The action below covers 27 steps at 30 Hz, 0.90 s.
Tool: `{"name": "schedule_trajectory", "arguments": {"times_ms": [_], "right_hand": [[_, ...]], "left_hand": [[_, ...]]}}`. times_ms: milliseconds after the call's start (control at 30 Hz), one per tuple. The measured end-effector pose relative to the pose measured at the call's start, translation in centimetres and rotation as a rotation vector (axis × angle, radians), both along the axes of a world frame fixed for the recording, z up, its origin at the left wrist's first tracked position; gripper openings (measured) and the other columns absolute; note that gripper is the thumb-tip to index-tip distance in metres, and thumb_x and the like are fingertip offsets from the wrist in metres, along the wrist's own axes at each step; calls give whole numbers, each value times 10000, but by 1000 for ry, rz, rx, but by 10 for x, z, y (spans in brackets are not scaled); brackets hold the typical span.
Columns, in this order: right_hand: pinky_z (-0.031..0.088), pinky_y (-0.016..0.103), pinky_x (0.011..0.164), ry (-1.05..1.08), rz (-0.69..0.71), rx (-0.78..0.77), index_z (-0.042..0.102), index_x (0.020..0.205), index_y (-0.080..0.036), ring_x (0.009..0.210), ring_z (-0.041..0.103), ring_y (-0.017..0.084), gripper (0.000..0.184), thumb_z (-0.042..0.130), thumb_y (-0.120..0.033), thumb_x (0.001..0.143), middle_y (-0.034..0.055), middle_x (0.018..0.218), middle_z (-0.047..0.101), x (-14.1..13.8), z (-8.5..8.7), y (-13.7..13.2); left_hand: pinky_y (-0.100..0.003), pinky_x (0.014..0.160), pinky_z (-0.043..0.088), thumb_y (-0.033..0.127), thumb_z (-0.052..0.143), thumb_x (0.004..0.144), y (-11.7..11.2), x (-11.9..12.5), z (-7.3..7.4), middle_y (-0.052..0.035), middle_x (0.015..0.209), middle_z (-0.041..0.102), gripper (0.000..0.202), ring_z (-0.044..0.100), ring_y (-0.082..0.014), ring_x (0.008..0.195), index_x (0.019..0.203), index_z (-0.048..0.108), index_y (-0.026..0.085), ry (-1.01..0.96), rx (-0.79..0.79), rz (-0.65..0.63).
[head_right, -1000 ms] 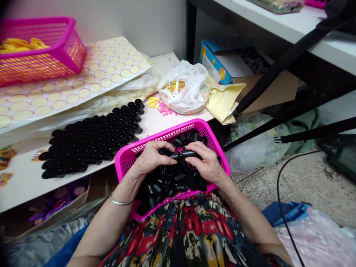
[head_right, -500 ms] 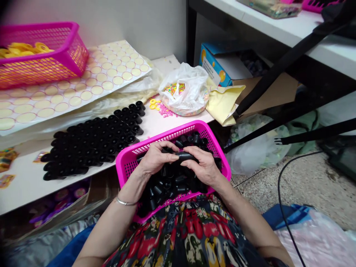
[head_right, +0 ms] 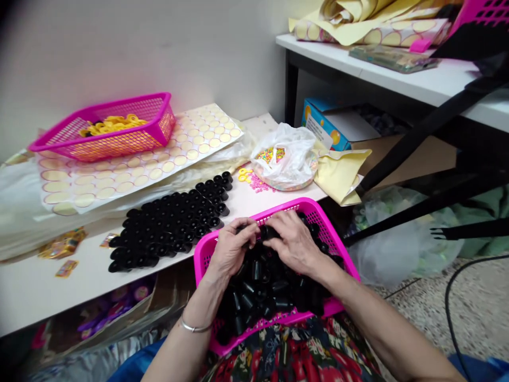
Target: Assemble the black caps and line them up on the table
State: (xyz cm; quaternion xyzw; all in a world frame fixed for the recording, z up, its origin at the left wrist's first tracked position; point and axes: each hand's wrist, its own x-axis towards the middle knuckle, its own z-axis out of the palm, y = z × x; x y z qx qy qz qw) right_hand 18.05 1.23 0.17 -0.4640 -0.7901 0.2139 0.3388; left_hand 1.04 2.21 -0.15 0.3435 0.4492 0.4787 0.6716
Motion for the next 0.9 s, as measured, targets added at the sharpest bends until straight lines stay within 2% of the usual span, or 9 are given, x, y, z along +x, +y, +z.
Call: {"name": "schedule_trajectory", "arguments": {"times_ms": [67, 167, 267, 333, 400, 533, 667, 800, 900], "right_hand": [[433, 423, 821, 7, -78, 28, 632, 978, -209, 941, 497, 254, 215, 656, -184, 766, 84, 975, 618, -12, 4, 30], [416, 380, 869, -21, -84, -106, 652, 888, -196, 973, 522, 229, 178, 693, -192, 714, 53, 950, 632, -39, 3, 83], [440, 294, 749, -103, -75, -274, 671, 871, -179, 845, 584, 188, 179, 698, -226, 700, 34, 864, 656, -69, -5, 133], [433, 281, 712, -139, -106, -289, 680, 858, -166, 821, 596, 192, 175, 693, -228, 696, 46, 837, 663, -85, -12, 157], [428, 288, 729, -169, -158, -284, 686, 859, -157, 876, 594, 215, 182, 687, -230, 693, 74, 895, 666, -96, -17, 174], [432, 270, 712, -202, -188, -300, 690, 875, -150, 886, 606, 218, 190, 663, -246, 713, 94, 963, 670, -106, -24, 185], [431, 239, 665, -223, -163, -346, 682, 852, -150, 815, 629, 194, 150, 645, -219, 724, 67, 859, 695, -107, -30, 185], [429, 256, 675, -240, -187, -363, 655, 916, -143, 848, 635, 214, 198, 609, -256, 760, 97, 908, 698, -107, -34, 187], [429, 273, 683, -253, -200, -370, 632, 955, -134, 870, 631, 234, 232, 601, -258, 761, 123, 941, 693, -107, -34, 189]], "left_hand": [[-198, 518, 356, 283, 731, 688, 2, -13, 10, 12, 706, 617, 233, 485, -60, 538, 847, 636, 142, -87, -5, 27], [-202, 646, 421, 210, 692, 694, 1, -31, 15, -11, 834, 642, 274, 560, -94, 712, 955, 628, 159, -131, -6, 49], [-239, 774, 439, 177, 726, 649, 0, -44, 11, -30, 932, 647, 403, 571, -141, 887, 1035, 610, 182, -57, 55, 101], [-260, 809, 437, 183, 770, 610, 2, -50, 5, -39, 977, 634, 450, 560, -163, 946, 1034, 621, 189, 44, 126, 154], [-272, 842, 434, 190, 810, 558, 8, -55, 1, -50, 1016, 604, 404, 543, -185, 1004, 934, 661, 176, 162, 217, 219], [-286, 807, 452, 193, 821, 516, 33, -69, -2, -46, 996, 568, 300, 546, -189, 952, 786, 693, 174, 438, 401, 265], [-307, 770, 446, 139, 792, 508, 71, -77, -5, -15, 832, 625, 309, 540, -175, 827, 801, 716, 202, 810, 476, 186], [-262, 654, 455, 107, 718, 538, 100, -73, -12, 23, 686, 613, 325, 550, -131, 645, 857, 704, 168, 772, 365, 61], [-230, 586, 437, 93, 685, 532, 108, -69, -13, 43, 621, 597, 334, 535, -113, 574, 862, 696, 148, 736, 287, -10]]}}
